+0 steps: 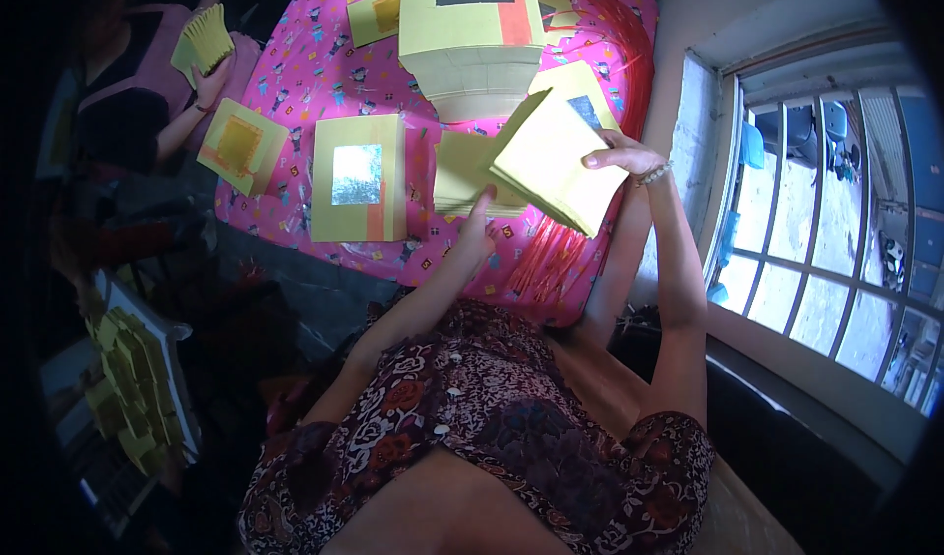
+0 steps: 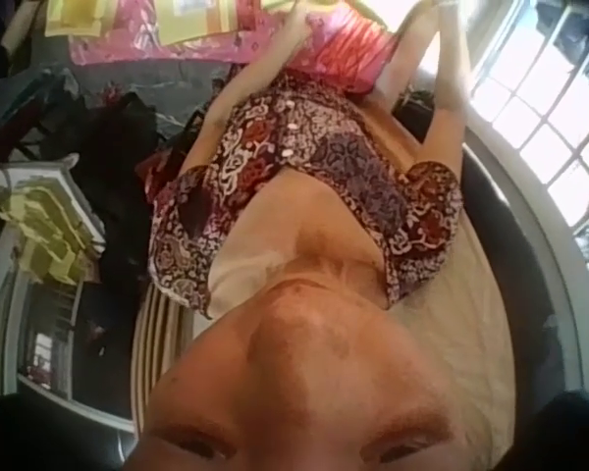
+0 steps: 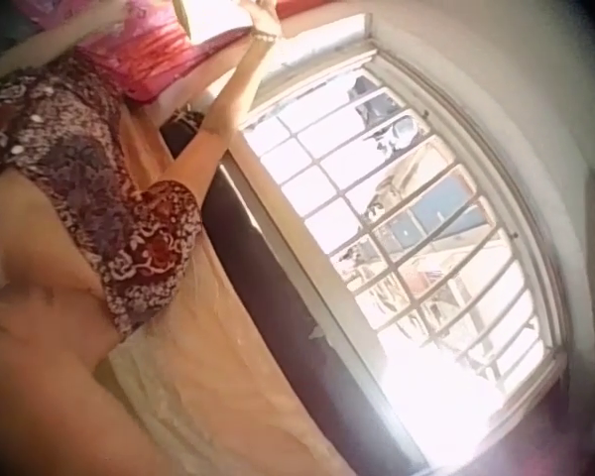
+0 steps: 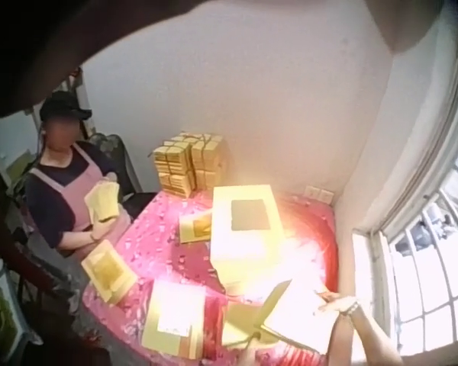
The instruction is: Packaging and tying stacks of paper products into bundles.
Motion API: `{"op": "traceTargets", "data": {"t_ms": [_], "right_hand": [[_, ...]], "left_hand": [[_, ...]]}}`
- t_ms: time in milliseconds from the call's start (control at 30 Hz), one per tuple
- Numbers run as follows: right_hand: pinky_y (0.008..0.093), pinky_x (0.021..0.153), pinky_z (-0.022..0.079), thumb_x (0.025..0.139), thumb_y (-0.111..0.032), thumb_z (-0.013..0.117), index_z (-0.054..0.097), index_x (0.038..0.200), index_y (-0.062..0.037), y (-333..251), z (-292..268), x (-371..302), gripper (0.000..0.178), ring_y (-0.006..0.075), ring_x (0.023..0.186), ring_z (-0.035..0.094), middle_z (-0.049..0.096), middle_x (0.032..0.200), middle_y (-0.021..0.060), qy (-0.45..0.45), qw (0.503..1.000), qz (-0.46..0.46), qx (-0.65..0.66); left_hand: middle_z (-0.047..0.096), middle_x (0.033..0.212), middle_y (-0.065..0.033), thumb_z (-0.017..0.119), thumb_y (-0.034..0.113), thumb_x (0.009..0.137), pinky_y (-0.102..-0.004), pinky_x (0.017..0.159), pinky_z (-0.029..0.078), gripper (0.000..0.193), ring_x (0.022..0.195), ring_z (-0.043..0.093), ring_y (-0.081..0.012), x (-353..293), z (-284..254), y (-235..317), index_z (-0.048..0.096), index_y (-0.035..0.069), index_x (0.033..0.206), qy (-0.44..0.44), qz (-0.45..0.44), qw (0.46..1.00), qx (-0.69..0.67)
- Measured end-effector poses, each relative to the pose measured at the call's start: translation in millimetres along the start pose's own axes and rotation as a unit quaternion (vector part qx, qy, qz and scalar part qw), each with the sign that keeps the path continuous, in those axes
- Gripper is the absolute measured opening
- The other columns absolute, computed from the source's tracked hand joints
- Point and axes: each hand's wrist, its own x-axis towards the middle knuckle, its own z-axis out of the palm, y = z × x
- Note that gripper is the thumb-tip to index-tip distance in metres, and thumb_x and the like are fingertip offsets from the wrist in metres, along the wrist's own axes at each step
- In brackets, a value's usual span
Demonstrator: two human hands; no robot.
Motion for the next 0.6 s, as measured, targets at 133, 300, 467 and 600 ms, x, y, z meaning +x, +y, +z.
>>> {"op": "traceTargets", "data": {"t_ms": [133,300,467,600], "right_hand": [[0.0312,0.098,0.041,0.067,-0.041,0.081,0.047,0.132,0.0056,-24.8,20.8,50.8,0.087,0.0203,0.111,0.055,0.06,0.12,0.0116,-0.119,0.992,-0.008,-0.037],[0.0319,0.098,0.04,0.067,-0.04,0.081,0.047,0.13,0.0067,-37.0,47.1,116.0,0.085,0.0197,0.11,0.054,0.06,0.119,0.0124,-0.199,0.973,0.032,-0.11],[0.0317,0.099,0.039,0.068,-0.042,0.081,0.047,0.132,0.0046,-12.6,53.7,154.6,0.086,0.0194,0.112,0.053,0.059,0.121,0.012,-0.212,0.959,0.068,-0.175],[0.0327,0.103,0.035,0.069,-0.046,0.08,0.045,0.135,0.0015,-6.9,63.2,165.0,0.088,0.0204,0.118,0.049,0.056,0.127,0.0117,-0.21,0.953,0.077,-0.205]], "left_hand": [[0.045,0.112,-0.0085,0.078,0.025,0.073,-0.0304,0.075,0.044,0.092,0.091,0.047,-0.0171,32.8,-4.9,-6.5,0.014,0.01,0.138,0.038,0.109,0.993,0.009],[0.04,0.129,-0.0137,0.073,0.011,0.078,-0.0344,0.099,0.045,0.088,0.119,0.046,-0.0216,78.1,-15.8,-12.4,0.011,0.003,0.14,-0.029,0.198,0.98,-0.017],[0.051,0.106,-0.0152,0.071,0.006,0.079,-0.0342,0.067,0.053,0.09,0.081,0.058,-0.0199,57.2,-18.8,-9.4,0.006,0.008,0.141,-0.043,0.225,0.973,-0.01],[0.053,0.083,-0.0127,0.067,-0.001,0.078,-0.0294,0.039,0.041,0.092,0.046,0.047,-0.0155,24.2,-24.7,-1.6,0.001,0.016,0.14,-0.051,0.151,0.986,-0.045]]}}
